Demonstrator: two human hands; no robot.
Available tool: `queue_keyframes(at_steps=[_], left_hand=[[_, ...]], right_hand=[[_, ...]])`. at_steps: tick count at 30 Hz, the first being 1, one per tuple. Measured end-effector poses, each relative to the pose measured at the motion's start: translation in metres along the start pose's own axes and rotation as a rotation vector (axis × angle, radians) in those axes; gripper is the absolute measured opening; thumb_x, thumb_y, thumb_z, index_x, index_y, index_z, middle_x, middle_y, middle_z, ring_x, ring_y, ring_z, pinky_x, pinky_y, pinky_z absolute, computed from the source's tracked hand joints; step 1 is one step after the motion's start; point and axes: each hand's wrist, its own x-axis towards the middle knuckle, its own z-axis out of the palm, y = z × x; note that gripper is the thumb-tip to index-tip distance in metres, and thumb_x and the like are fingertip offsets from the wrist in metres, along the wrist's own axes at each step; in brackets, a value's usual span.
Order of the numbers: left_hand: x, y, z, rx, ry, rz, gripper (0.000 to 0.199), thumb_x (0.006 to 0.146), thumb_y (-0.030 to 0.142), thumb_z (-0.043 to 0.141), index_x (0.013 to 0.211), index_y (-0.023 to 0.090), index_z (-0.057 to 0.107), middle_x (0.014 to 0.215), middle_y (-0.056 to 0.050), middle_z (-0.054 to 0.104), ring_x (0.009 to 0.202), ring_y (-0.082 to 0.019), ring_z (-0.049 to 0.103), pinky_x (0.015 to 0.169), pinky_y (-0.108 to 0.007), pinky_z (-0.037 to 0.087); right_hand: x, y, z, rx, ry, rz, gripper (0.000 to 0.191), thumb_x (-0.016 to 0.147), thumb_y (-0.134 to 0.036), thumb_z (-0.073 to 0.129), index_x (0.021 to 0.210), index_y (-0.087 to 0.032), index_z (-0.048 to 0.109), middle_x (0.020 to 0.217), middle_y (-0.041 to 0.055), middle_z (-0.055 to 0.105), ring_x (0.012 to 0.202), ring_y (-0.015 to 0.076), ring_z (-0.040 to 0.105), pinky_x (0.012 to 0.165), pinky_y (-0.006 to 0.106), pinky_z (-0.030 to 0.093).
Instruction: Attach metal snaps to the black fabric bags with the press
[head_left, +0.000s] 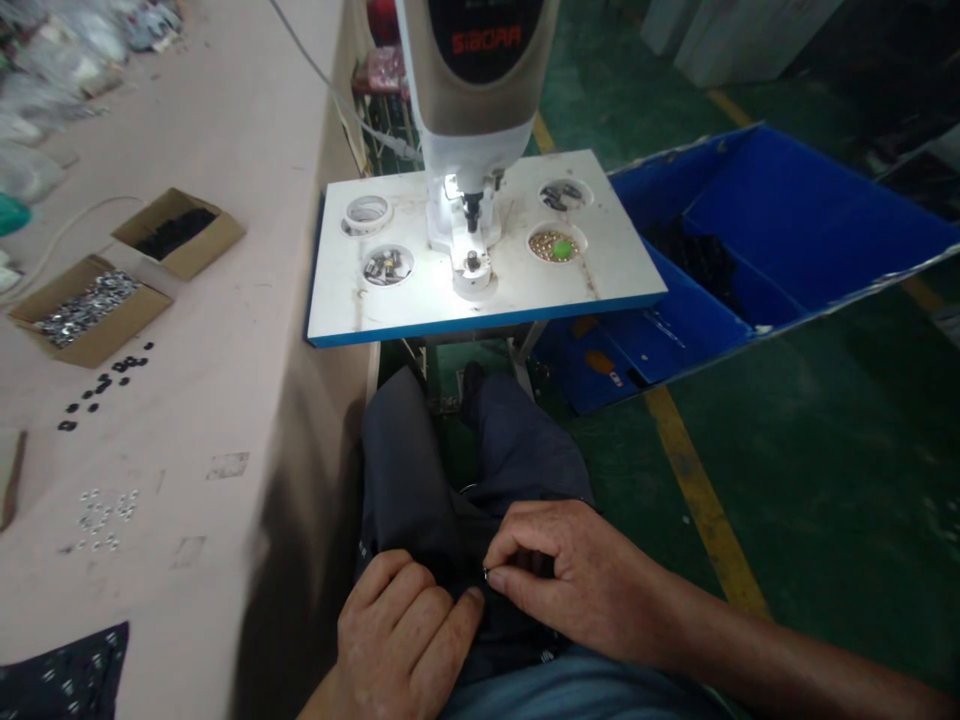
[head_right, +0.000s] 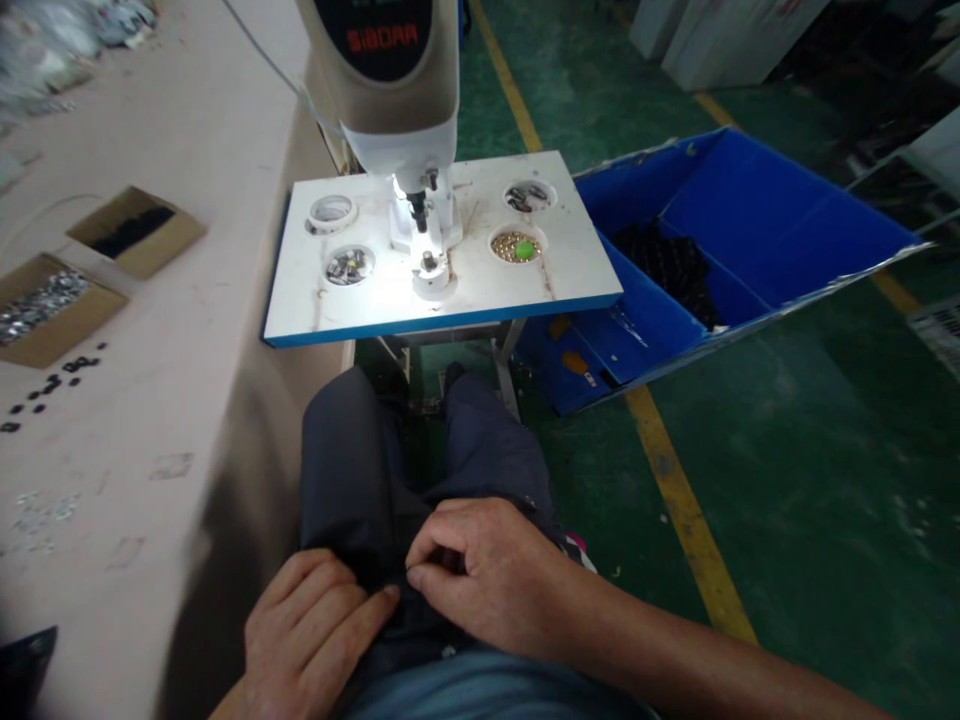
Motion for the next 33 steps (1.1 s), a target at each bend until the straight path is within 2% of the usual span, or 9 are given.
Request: queue_keyframes(at_steps=[12,16,20,23,26,28,30,33], left_hand=[[-0.006,0.000,0.002,-0.050,-0.007,-0.038,0.017,0.090,0.005,0.056,0.103,0.008,0.067,0.070,-0.004,0.065,0.068,-0.016,0.056,0.071,-0.037,0.043],[-0.005,0.000,0.003,-0.087,-0.006,-0.057,0.018,0.093,0.007,0.050,0.101,0.008,0.067,0.070,-0.005,0.063,0.068,-0.017,0.054,0.070,-0.036,0.040],[-0.001,-0.002,0.005,-0.135,0.007,-0.135,0.022,0.095,0.010,0.044,0.098,0.010,0.065,0.069,-0.005,0.060,0.067,-0.017,0.051,0.066,-0.034,0.037],[0.001,-0.003,0.007,-0.158,0.009,-0.219,0.014,0.090,0.009,0.052,0.094,0.014,0.064,0.067,-0.002,0.057,0.065,-0.016,0.049,0.063,-0.032,0.035],[0.001,-0.005,0.010,-0.172,-0.033,-0.302,0.012,0.088,0.009,0.056,0.089,0.018,0.064,0.067,0.000,0.057,0.064,-0.016,0.050,0.062,-0.031,0.034],[0.000,-0.005,0.010,-0.181,-0.060,-0.351,0.013,0.088,0.010,0.056,0.086,0.019,0.064,0.067,0.001,0.057,0.063,-0.016,0.051,0.061,-0.031,0.033],[0.001,-0.006,0.010,-0.202,-0.087,-0.394,0.012,0.087,0.012,0.057,0.084,0.021,0.065,0.067,0.002,0.058,0.062,-0.015,0.052,0.060,-0.031,0.033],[0.005,-0.007,0.010,-0.237,-0.143,-0.465,0.008,0.085,0.016,0.063,0.079,0.021,0.064,0.066,0.003,0.060,0.061,-0.015,0.054,0.059,-0.029,0.034]], right_hand=[[0.000,0.001,0.001,-0.049,-0.038,-0.076,0.017,0.083,-0.010,0.063,0.084,-0.021,0.076,0.079,0.0002,0.071,0.071,0.0126,0.065,0.065,0.022,0.047],[0.002,-0.002,0.000,-0.049,-0.059,-0.131,0.022,0.083,-0.006,0.059,0.086,-0.020,0.076,0.080,0.0004,0.071,0.075,0.0124,0.066,0.068,0.021,0.047],[0.001,-0.004,-0.003,-0.057,-0.071,-0.132,0.024,0.082,-0.005,0.057,0.090,-0.019,0.075,0.083,0.0009,0.070,0.076,0.0126,0.066,0.069,0.022,0.047],[0.001,-0.005,-0.010,-0.057,-0.131,-0.077,0.013,0.081,-0.017,0.068,0.093,-0.020,0.074,0.083,0.0005,0.068,0.074,0.0141,0.064,0.068,0.024,0.047],[0.002,-0.001,-0.013,-0.060,-0.194,-0.042,0.037,0.067,-0.034,0.086,0.099,-0.021,0.072,0.089,0.0004,0.068,0.078,0.0164,0.064,0.068,0.024,0.047],[0.003,0.004,-0.011,-0.079,-0.200,-0.032,0.046,0.060,-0.036,0.090,0.101,-0.022,0.072,0.093,0.0006,0.069,0.082,0.0177,0.064,0.069,0.024,0.047],[0.004,0.008,-0.007,-0.098,-0.176,-0.014,0.042,0.062,-0.034,0.088,0.099,-0.023,0.072,0.091,-0.0001,0.070,0.081,0.0171,0.064,0.068,0.023,0.045],[0.007,0.012,0.000,-0.084,-0.121,0.011,0.018,0.074,-0.024,0.078,0.091,-0.021,0.072,0.085,-0.0013,0.069,0.075,0.0140,0.062,0.064,0.022,0.042]])
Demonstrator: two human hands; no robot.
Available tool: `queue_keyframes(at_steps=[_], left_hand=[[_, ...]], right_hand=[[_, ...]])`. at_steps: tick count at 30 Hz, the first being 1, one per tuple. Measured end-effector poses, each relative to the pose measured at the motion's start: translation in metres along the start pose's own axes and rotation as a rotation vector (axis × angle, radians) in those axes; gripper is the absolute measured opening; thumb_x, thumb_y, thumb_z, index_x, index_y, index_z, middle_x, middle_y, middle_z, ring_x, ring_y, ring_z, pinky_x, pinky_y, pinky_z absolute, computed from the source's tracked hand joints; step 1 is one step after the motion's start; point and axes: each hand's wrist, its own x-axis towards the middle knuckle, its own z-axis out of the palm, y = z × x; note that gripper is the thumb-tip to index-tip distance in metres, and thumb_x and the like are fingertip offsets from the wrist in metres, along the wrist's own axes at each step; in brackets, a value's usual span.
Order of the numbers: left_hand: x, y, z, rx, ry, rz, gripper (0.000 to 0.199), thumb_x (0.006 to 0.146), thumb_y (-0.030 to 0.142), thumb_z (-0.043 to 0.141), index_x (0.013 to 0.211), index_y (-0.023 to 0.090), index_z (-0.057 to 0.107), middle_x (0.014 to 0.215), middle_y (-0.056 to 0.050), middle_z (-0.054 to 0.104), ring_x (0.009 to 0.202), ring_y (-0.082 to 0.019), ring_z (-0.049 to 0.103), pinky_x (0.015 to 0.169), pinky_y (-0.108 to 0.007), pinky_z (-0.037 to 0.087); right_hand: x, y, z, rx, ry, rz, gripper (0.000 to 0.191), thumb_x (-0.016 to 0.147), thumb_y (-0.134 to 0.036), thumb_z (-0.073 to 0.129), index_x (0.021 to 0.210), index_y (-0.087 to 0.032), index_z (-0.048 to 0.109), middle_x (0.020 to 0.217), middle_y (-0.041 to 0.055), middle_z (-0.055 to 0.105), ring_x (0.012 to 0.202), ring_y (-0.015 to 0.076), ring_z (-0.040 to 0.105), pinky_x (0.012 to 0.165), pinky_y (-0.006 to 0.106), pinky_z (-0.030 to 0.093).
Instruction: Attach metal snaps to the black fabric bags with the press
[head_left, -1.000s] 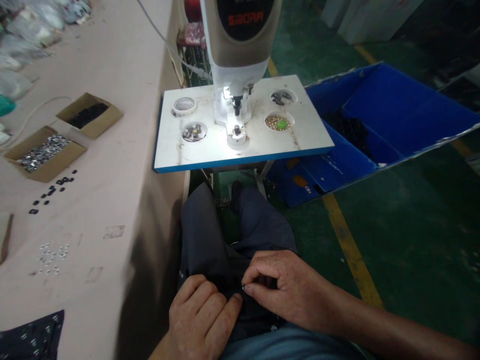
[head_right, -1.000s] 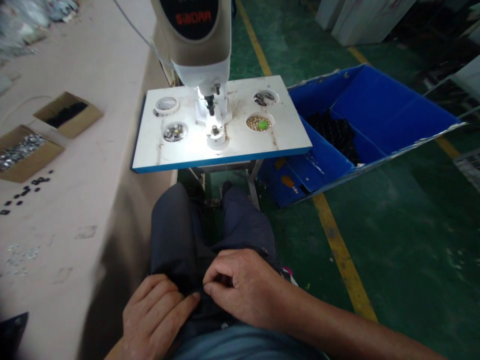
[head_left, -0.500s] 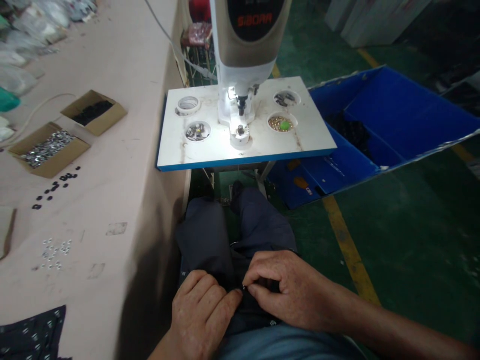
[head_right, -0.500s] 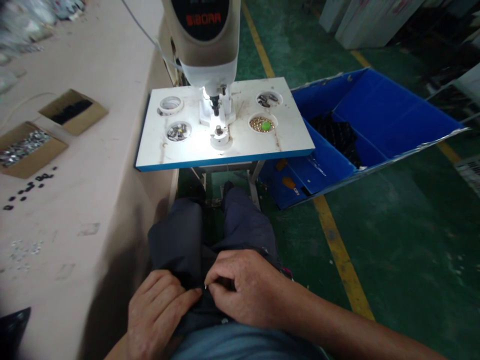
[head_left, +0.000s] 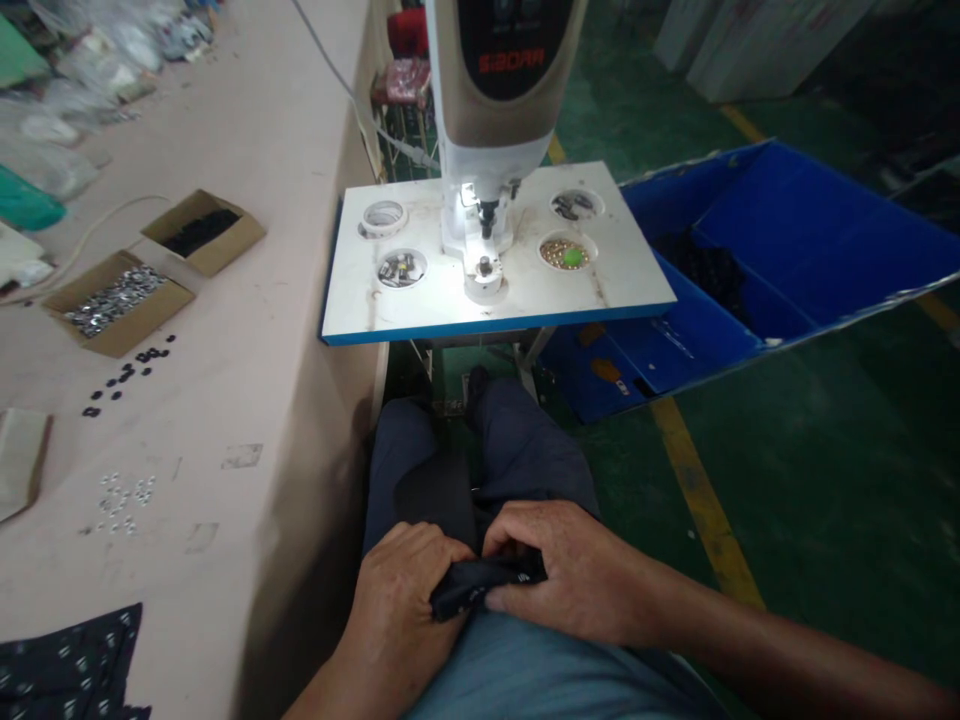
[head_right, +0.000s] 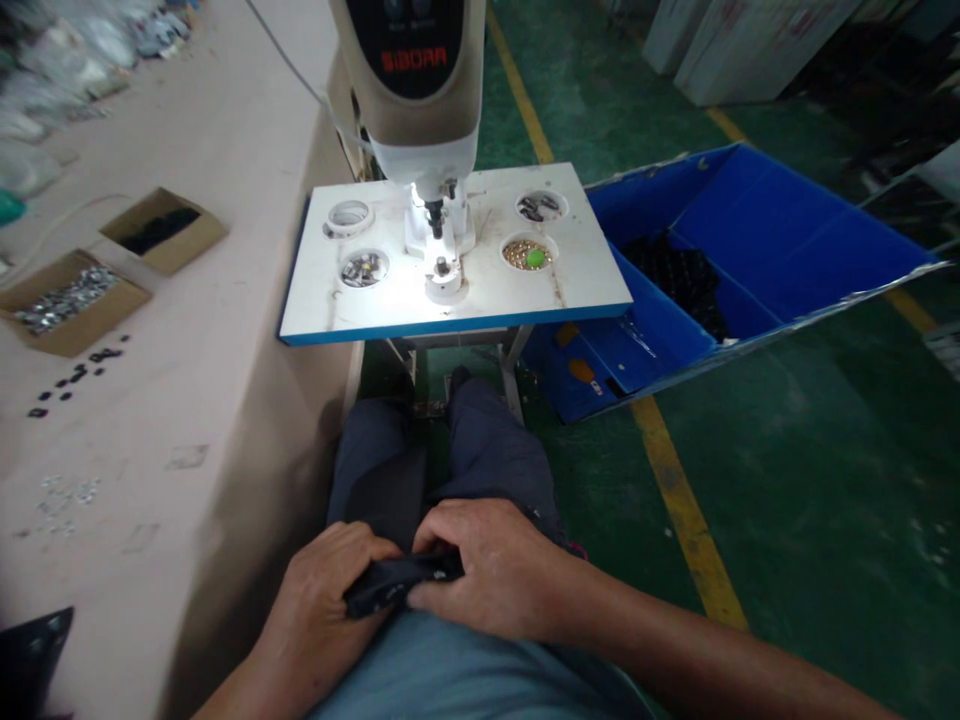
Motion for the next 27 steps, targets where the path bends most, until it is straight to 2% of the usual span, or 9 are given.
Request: queue_keyframes(at_steps=[2,7,9,11,13,16,19,22,27], left_hand=[[0.002,0.000,0.000,-0.013,-0.060,-0.066,0.010,0.086,0.018,0.066,0.077,0.021,0.064,0.066,0.004,0.061,0.062,-0.015,0.056,0.059,-0.028,0.035],[-0.003,-0.001,0.008,-0.107,-0.186,-0.268,0.011,0.086,0.019,0.068,0.076,0.021,0.066,0.071,0.002,0.063,0.067,-0.014,0.060,0.061,-0.025,0.038],[-0.007,-0.001,0.013,-0.134,-0.198,-0.274,0.009,0.086,0.018,0.066,0.077,0.021,0.066,0.074,0.002,0.063,0.069,-0.014,0.060,0.062,-0.025,0.038],[-0.011,-0.001,0.017,-0.131,-0.180,-0.219,0.008,0.087,0.018,0.065,0.080,0.021,0.066,0.075,0.001,0.063,0.071,-0.015,0.059,0.064,-0.026,0.038],[-0.013,0.000,0.019,-0.176,-0.186,-0.237,0.009,0.085,0.015,0.064,0.078,0.021,0.066,0.074,0.001,0.061,0.070,-0.014,0.058,0.063,-0.025,0.037],[-0.013,0.000,0.022,-0.319,-0.249,-0.394,0.012,0.082,0.010,0.061,0.075,0.019,0.064,0.074,0.002,0.059,0.069,-0.011,0.057,0.061,-0.022,0.036],[-0.010,-0.002,0.024,-0.401,-0.289,-0.493,0.011,0.080,0.012,0.061,0.071,0.018,0.061,0.075,0.002,0.058,0.070,-0.011,0.055,0.062,-0.021,0.036],[-0.005,-0.008,0.028,-0.445,-0.310,-0.543,0.009,0.075,0.013,0.061,0.068,0.017,0.057,0.073,0.002,0.056,0.070,-0.012,0.053,0.062,-0.022,0.035],[-0.004,-0.020,0.035,-0.486,-0.346,-0.563,0.008,0.075,0.022,0.062,0.071,0.017,0.058,0.075,0.001,0.056,0.073,-0.014,0.053,0.065,-0.023,0.034]], right_hand=[[0.003,0.002,0.003,0.033,0.007,0.001,0.008,0.079,-0.018,0.068,0.086,-0.019,0.072,0.081,-0.0016,0.069,0.072,0.0126,0.062,0.061,0.021,0.040],[0.006,0.013,0.010,0.126,-0.101,0.100,0.014,0.080,-0.016,0.059,0.078,-0.018,0.073,0.071,-0.0025,0.068,0.068,0.0131,0.062,0.057,0.020,0.040],[0.003,0.015,0.013,0.165,-0.128,0.113,0.015,0.080,-0.015,0.058,0.077,-0.017,0.073,0.072,-0.0019,0.068,0.070,0.0137,0.063,0.058,0.020,0.041],[-0.001,0.016,0.015,0.149,-0.092,0.070,0.014,0.078,-0.013,0.060,0.079,-0.017,0.073,0.078,-0.0009,0.070,0.074,0.0141,0.064,0.062,0.020,0.043],[-0.005,0.015,0.015,0.102,-0.050,0.034,0.011,0.075,-0.011,0.062,0.078,-0.017,0.071,0.080,-0.0006,0.068,0.075,0.0136,0.063,0.065,0.020,0.043],[-0.005,0.014,0.009,0.068,-0.064,0.038,0.006,0.075,-0.012,0.064,0.073,-0.017,0.066,0.075,-0.0016,0.065,0.071,0.0117,0.061,0.063,0.019,0.041],[0.000,0.015,-0.004,0.064,-0.138,0.000,0.009,0.078,-0.025,0.070,0.078,-0.017,0.068,0.080,-0.0012,0.064,0.073,0.0122,0.060,0.065,0.020,0.041],[0.006,0.018,-0.016,0.056,-0.193,-0.028,0.018,0.078,-0.033,0.074,0.083,-0.016,0.070,0.081,-0.0015,0.064,0.074,0.0128,0.060,0.066,0.021,0.041],[0.010,0.024,-0.013,0.073,-0.176,0.026,0.012,0.077,-0.027,0.071,0.084,-0.017,0.070,0.079,-0.0031,0.064,0.074,0.0119,0.060,0.064,0.019,0.040]])
